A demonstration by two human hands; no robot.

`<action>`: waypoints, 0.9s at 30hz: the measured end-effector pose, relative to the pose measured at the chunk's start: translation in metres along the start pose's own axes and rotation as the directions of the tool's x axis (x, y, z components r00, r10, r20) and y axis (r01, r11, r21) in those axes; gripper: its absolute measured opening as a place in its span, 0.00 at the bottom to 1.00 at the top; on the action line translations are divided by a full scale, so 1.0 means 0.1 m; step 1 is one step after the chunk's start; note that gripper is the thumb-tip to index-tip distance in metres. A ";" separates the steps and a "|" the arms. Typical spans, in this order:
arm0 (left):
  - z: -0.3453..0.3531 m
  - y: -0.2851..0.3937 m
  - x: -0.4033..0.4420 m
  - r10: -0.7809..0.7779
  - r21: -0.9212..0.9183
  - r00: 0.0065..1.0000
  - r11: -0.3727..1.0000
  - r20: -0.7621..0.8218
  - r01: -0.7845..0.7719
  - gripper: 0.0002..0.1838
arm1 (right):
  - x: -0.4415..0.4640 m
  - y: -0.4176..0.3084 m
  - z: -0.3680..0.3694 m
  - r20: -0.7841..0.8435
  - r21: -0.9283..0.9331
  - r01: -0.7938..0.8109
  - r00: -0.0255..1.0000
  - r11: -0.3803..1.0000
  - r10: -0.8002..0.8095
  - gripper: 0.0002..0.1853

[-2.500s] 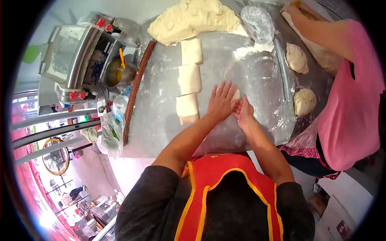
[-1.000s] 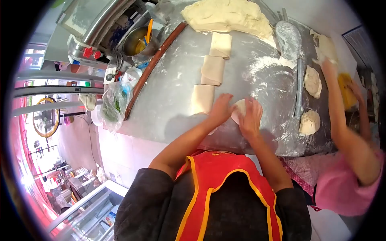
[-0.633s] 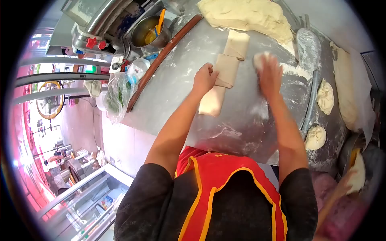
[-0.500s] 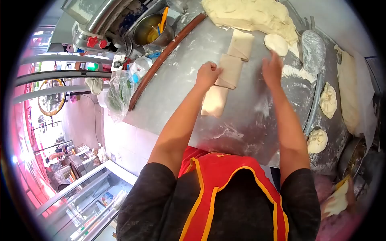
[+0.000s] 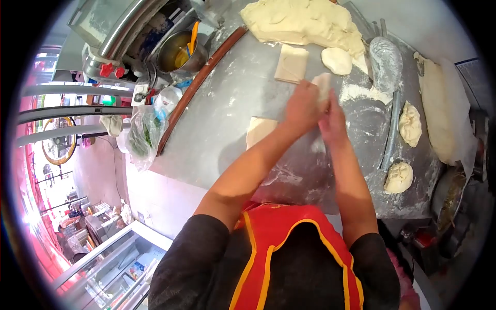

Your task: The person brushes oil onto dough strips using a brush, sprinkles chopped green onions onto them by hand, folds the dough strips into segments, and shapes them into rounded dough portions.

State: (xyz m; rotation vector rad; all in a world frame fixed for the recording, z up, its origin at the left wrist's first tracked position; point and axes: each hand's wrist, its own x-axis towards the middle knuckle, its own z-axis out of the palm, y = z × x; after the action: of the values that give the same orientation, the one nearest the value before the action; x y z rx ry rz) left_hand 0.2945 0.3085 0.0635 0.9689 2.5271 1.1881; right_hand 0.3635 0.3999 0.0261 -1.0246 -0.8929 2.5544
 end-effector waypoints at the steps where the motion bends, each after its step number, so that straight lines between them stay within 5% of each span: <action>1: 0.12 0.07 0.01 0.028 -0.053 1.000 0.998 0.011 -0.028 0.20 | -0.02 -0.23 -0.03 -0.048 -0.073 -0.008 0.999 0.997 0.005 0.15; 3: 0.32 0.14 0.00 0.083 -0.155 0.996 0.985 0.034 -0.076 0.20 | 0.07 -0.45 -0.29 -0.148 -0.351 0.061 0.982 0.934 -0.119 0.14; 5: 0.43 0.06 -0.07 0.050 -0.082 0.997 0.996 0.066 -0.045 0.19 | 0.35 -0.40 -0.71 -0.166 -0.716 0.157 0.908 0.680 -0.384 0.13; 8: 0.53 -0.10 -0.18 -0.003 -0.032 0.994 0.999 0.109 0.007 0.19 | 0.31 -0.38 -0.88 -0.075 -0.911 0.159 0.842 0.379 -0.534 0.13; 9: 0.54 -0.16 -0.22 -0.024 -0.023 0.992 0.999 0.124 0.027 0.19 | 0.20 -0.36 -0.83 -0.153 -0.863 0.103 0.879 0.494 -0.451 0.16; 14: 0.44 -0.29 -0.53 0.111 0.057 0.987 0.991 0.113 -0.118 0.25 | -0.37 0.40 -1.13 -0.007 -0.787 0.196 0.945 0.585 -0.327 0.18; 17: 0.53 -0.42 -0.86 0.268 0.160 0.944 0.940 0.195 -0.300 0.28 | -0.93 0.33 -0.95 0.052 -0.954 0.173 0.900 0.244 -0.432 0.20; 20: 0.63 -0.46 -1.06 0.290 0.222 0.923 0.911 0.254 -0.348 0.30 | -0.98 0.43 -0.74 0.409 -0.908 0.385 0.725 -0.168 -0.554 0.25; 21: 0.67 -0.46 -1.09 0.274 0.237 0.924 0.911 0.266 -0.338 0.30 | -0.88 0.57 -0.82 0.560 -0.827 0.492 0.679 -0.272 -0.474 0.31; 27: 0.56 -0.45 -0.98 0.272 0.324 0.893 0.861 0.358 -0.392 0.32 | -0.79 0.76 -0.71 0.495 -0.862 0.480 0.725 -0.164 -0.478 0.33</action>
State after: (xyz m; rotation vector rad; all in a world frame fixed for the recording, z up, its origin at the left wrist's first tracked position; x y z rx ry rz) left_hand 0.3717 0.2602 -0.0173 1.6079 2.4459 0.5356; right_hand 0.4698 0.3383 -0.0183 -0.5564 -2.5925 0.8991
